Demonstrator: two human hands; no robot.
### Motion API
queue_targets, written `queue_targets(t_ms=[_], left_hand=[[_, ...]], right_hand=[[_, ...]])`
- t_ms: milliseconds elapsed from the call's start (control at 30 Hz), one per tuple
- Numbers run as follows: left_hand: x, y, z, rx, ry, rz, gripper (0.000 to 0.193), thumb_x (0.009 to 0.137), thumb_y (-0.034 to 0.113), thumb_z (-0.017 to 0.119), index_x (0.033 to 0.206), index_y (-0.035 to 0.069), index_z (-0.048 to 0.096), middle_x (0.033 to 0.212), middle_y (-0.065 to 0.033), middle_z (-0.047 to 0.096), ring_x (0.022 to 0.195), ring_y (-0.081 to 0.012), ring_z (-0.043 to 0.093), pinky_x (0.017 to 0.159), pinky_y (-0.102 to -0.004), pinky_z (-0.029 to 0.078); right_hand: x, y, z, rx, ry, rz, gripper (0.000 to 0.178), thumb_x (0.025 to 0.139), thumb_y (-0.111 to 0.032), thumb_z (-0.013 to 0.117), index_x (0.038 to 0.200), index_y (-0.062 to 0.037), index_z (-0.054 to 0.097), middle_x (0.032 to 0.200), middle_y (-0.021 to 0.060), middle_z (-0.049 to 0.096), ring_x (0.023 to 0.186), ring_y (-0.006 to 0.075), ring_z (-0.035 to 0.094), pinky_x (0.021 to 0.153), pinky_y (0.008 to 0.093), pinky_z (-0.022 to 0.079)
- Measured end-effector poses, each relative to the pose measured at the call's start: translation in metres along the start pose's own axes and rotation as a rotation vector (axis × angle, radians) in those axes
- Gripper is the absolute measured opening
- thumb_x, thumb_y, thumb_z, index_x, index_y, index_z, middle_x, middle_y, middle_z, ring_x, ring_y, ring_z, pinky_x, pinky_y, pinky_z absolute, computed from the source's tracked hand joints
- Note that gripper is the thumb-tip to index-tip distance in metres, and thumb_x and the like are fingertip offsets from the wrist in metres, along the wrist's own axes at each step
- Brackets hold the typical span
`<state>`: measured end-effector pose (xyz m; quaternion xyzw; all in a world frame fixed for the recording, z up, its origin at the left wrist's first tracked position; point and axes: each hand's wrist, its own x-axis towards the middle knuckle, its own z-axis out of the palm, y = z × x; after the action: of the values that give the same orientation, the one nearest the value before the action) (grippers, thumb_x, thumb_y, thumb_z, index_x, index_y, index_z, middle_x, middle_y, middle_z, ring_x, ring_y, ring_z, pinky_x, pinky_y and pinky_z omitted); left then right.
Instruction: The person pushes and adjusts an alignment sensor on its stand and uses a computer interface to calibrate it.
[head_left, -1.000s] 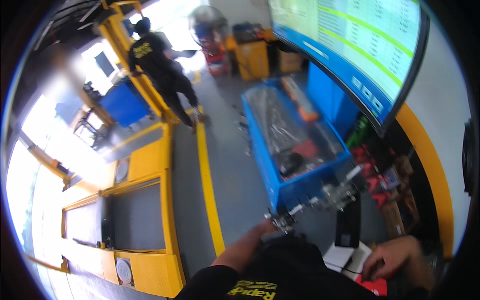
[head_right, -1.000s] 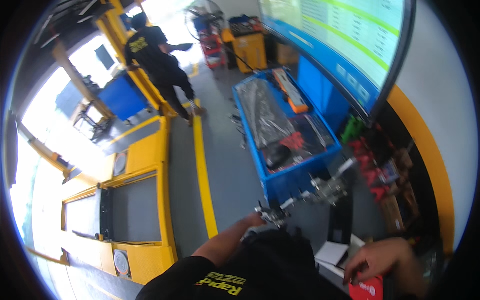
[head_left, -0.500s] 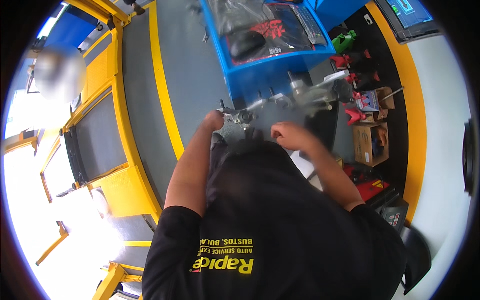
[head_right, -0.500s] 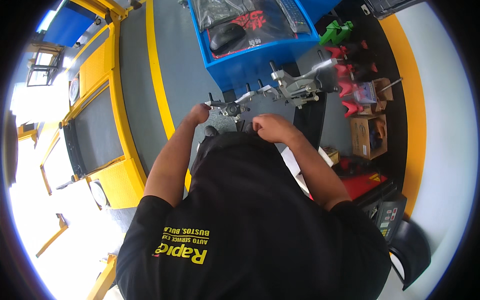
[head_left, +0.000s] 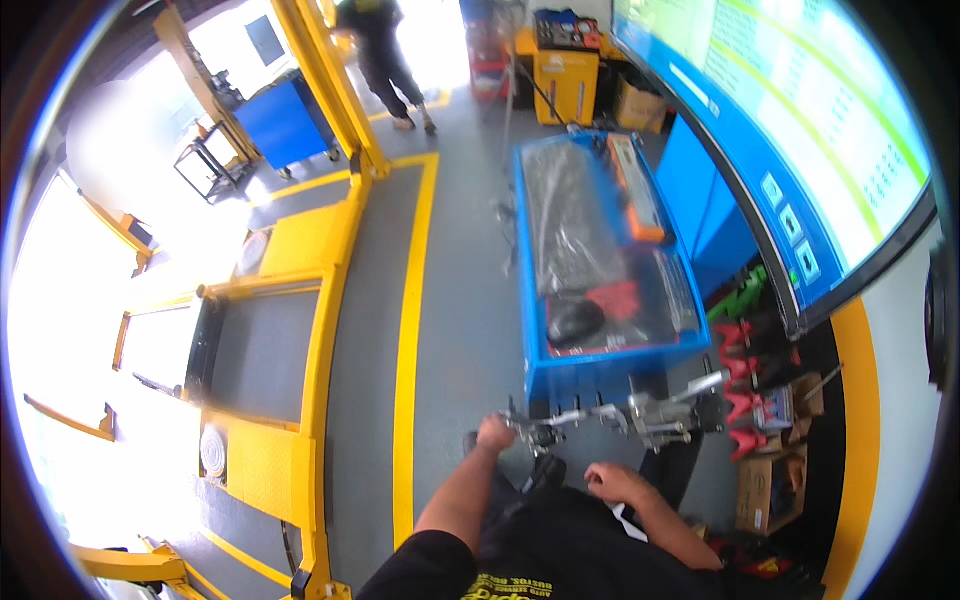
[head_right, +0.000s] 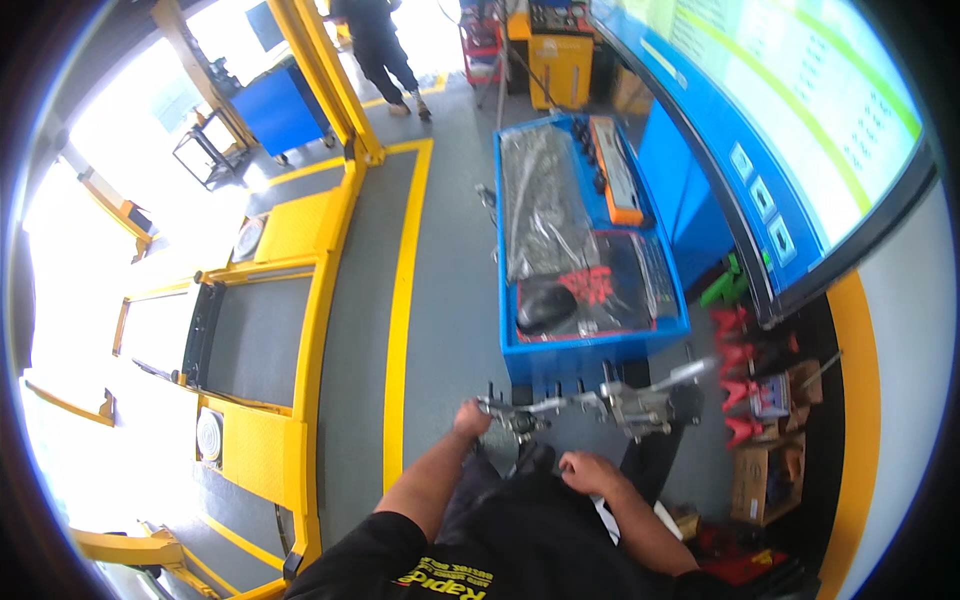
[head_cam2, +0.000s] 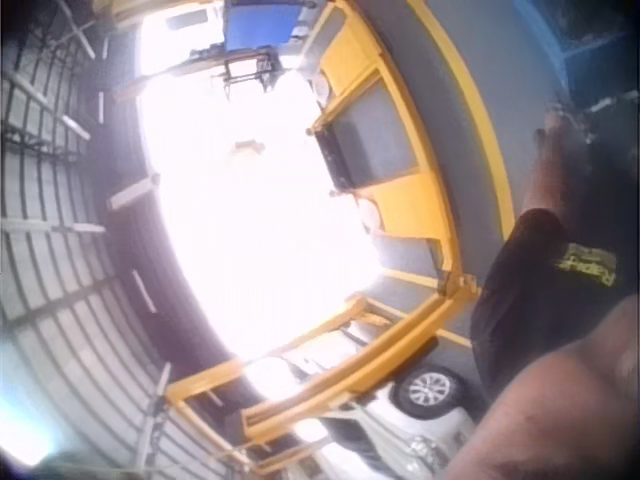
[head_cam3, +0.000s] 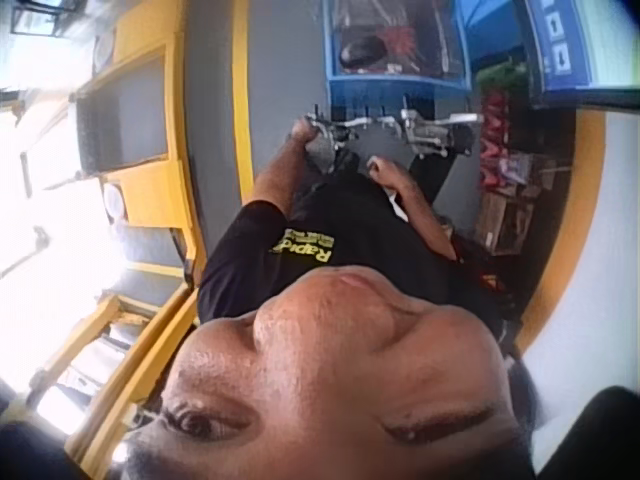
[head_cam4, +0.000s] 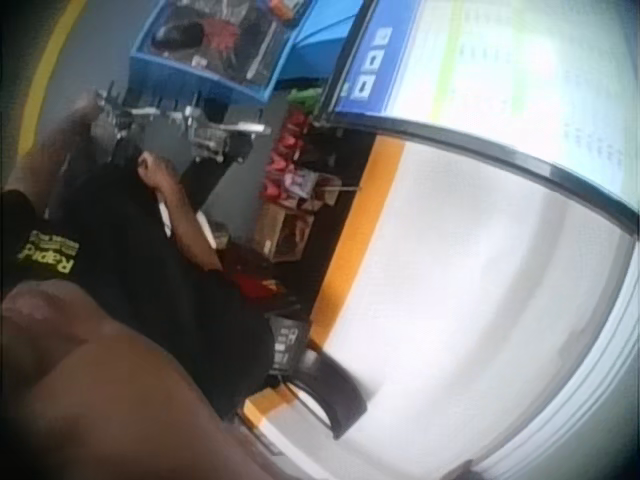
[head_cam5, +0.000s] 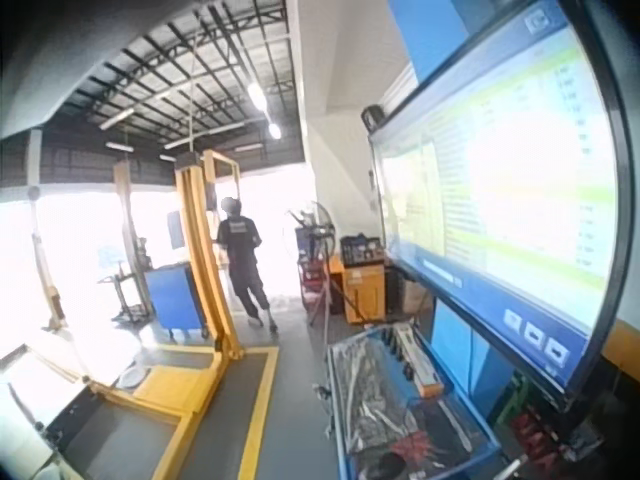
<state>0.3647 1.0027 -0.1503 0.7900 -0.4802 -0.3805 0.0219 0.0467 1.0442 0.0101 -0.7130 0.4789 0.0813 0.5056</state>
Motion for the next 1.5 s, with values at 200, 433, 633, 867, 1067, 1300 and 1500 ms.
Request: queue_targets(t_ms=[200,433,633,867,1067,1300,1500], left_hand=[[0.018,0.015,-0.002,-0.218,0.108,-0.058,0.062,0.085,0.04,0.064,0.13,0.0,0.049,0.126,-0.0256,0.06,0.119,-0.0411,0.057,0.104,-0.0468,0.045],[0.067,0.003,0.003,-0.248,-0.098,0.001,0.048,0.087,0.035,0.061,0.125,0.006,0.063,0.125,-0.0223,0.063,0.119,-0.0365,0.06,0.1,-0.0448,0.048],[0.099,-0.011,0.016,-0.314,-0.114,-0.028,0.039,0.085,0.03,0.06,0.119,0.012,0.069,0.119,-0.019,0.067,0.113,-0.0353,0.063,0.096,-0.0436,0.051],[0.114,-0.017,0.017,-0.292,-0.138,0.028,0.037,0.078,0.029,0.073,0.111,0.012,0.071,0.109,-0.0153,0.071,0.104,-0.033,0.067,0.09,-0.0427,0.054],[0.112,0.003,0.011,-0.338,-0.135,-0.009,0.038,0.074,0.033,0.08,0.103,0.01,0.072,0.101,-0.0133,0.073,0.099,-0.0293,0.07,0.085,-0.0412,0.055],[0.143,-0.022,-0.001,-0.412,-0.435,0.066,0.037,0.07,0.032,0.08,0.099,0.01,0.076,0.098,-0.0131,0.074,0.095,-0.0272,0.071,0.087,-0.04,0.055],[0.14,-0.011,0.008,-0.111,-0.224,0.008,0.036,0.069,0.033,0.08,0.099,0.013,0.077,0.097,-0.0115,0.075,0.094,-0.0262,0.071,0.086,-0.0384,0.056]], right_hand=[[0.071,0.011,0.014,-0.013,0.106,-0.052,0.04,0.083,-0.023,0.066,0.119,-0.006,0.06,0.117,0.0165,0.064,0.111,0.0326,0.061,0.096,0.041,0.049],[0.181,-0.011,0.039,-0.332,0.273,-0.035,0.072,0.077,-0.03,0.072,0.14,-0.0071,0.045,0.14,0.023,0.045,0.13,0.0412,0.044,0.108,0.049,0.04],[0.218,-0.01,0.072,-0.523,0.198,0.088,0.078,0.079,-0.04,0.071,0.144,-0.0076,0.041,0.144,0.0226,0.044,0.133,0.0415,0.042,0.11,0.0517,0.036],[0.225,-0.027,0.069,-0.575,0.064,0.145,0.072,0.074,-0.037,0.071,0.137,-0.0103,0.049,0.134,0.0178,0.053,0.119,0.0375,0.057,0.096,0.051,0.05],[0.221,-0.012,0.063,-0.555,0.023,0.142,0.066,0.075,-0.039,0.072,0.134,-0.0145,0.054,0.136,0.0173,0.053,0.119,0.036,0.056,0.094,0.0505,0.051],[0.224,-0.026,0.07,-0.605,0.015,0.124,0.063,0.075,-0.038,0.07,0.13,-0.0113,0.055,0.133,0.0164,0.054,0.118,0.0354,0.057,0.094,0.0482,0.051],[0.229,-0.019,0.07,-0.585,0.014,0.148,0.061,0.077,-0.037,0.07,0.13,-0.0114,0.055,0.135,0.0154,0.053,0.119,0.0345,0.057,0.095,0.0478,0.051]])
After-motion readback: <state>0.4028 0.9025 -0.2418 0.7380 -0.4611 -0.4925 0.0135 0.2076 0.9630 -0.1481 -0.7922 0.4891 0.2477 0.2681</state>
